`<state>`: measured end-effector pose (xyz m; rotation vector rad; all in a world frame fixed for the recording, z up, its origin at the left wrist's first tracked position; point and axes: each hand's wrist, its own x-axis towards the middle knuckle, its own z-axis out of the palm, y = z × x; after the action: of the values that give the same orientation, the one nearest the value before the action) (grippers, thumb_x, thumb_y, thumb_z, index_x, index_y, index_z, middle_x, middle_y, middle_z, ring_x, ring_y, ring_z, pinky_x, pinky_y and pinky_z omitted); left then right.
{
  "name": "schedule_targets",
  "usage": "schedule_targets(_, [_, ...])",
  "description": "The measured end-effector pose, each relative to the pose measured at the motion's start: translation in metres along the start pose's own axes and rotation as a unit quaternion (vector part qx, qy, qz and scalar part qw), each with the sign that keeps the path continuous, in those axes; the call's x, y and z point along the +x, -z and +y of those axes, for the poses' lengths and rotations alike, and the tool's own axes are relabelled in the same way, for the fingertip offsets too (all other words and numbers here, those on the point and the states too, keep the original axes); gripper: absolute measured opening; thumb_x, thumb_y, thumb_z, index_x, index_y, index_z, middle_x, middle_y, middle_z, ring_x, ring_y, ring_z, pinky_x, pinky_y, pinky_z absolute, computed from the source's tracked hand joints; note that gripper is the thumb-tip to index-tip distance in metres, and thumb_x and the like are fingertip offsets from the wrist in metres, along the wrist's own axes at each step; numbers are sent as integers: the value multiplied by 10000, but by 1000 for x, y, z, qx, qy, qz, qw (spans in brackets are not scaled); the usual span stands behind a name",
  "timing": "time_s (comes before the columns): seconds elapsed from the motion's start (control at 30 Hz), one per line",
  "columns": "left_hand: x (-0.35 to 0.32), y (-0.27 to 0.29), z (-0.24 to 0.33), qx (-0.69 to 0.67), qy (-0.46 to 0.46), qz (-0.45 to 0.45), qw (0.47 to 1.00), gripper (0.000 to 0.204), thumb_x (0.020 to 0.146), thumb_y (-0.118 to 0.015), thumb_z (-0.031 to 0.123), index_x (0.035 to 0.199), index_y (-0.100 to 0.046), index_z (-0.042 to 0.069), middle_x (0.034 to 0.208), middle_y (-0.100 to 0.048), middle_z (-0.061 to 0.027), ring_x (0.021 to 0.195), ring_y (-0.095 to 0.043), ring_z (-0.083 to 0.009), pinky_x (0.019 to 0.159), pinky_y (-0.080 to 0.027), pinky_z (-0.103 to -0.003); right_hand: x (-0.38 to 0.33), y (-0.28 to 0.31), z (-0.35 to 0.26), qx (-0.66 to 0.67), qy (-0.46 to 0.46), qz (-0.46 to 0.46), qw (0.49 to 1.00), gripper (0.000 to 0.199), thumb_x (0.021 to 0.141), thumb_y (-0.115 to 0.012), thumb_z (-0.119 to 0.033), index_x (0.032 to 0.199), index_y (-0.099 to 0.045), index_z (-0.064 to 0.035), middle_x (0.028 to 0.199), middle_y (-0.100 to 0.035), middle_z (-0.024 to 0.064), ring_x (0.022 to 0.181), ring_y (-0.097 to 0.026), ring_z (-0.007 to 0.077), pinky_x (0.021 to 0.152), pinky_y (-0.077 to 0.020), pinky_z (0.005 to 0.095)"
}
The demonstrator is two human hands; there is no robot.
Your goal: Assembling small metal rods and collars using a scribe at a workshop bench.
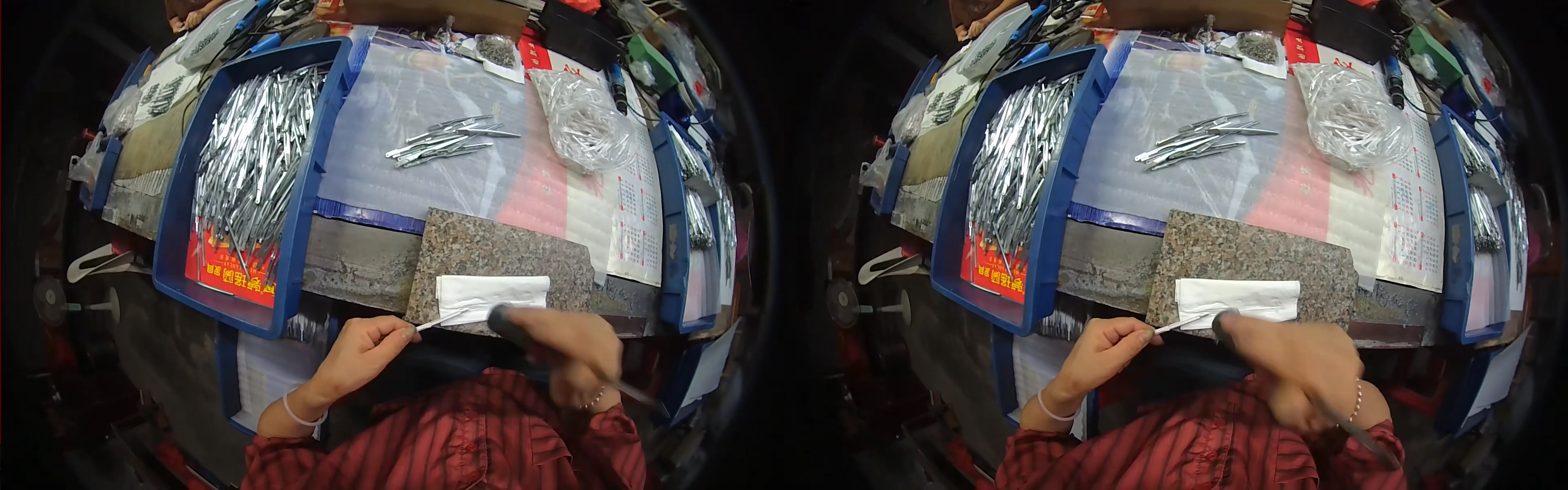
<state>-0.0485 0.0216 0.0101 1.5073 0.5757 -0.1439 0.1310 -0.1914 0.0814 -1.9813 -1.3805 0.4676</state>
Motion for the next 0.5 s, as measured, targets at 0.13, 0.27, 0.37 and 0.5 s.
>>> schedule_targets(0.13, [0, 0, -5, -13, 12, -16, 1000, 202, 970, -564, 150, 952, -699, 0, 605, -489, 98, 541, -375, 15, 474, -269, -182, 23, -9, -9, -88, 75, -123, 986, 303, 826, -688, -134, 1113, -599, -92, 817, -636, 98, 606, -628, 276, 520, -495, 342])
schedule_targets(0.27, [-5, 5, -3, 2, 49, -7, 999, 213, 939, -594, 152, 938, -689, -39, 691, -628, 15, 663, -506, -17, 571, -415, -211, 38, -35, 11, 99, 163, 57, 980, 297, 867, -668, -210, 1032, -588, 24, 944, -689, 135, 747, -699, 277, 598, -558, 342])
schedule_targets(0.37, [-3, 4, -2, 14, 14, -3, 1000, 203, 935, -593, 143, 935, -689, -36, 666, -619, 13, 645, -498, -18, 554, -408, -216, 19, -12, 10, -7, 138, -41, 990, 267, 868, -669, -201, 999, -611, 24, 935, -701, 139, 778, -703, 285, 615, -563, 330])
schedule_targets(0.5, [-4, 5, 3, 104, -60, -5, 993, 166, 915, -595, 109, 951, -681, -29, 677, -644, -99, 587, -597, -97, 535, -456, -262, 32, -32, 28, 137, 51, 21, 989, 297, 940, -580, -276, 1051, -654, -11, 899, -688, 168, 703, -677, 268, 622, -540, 330])
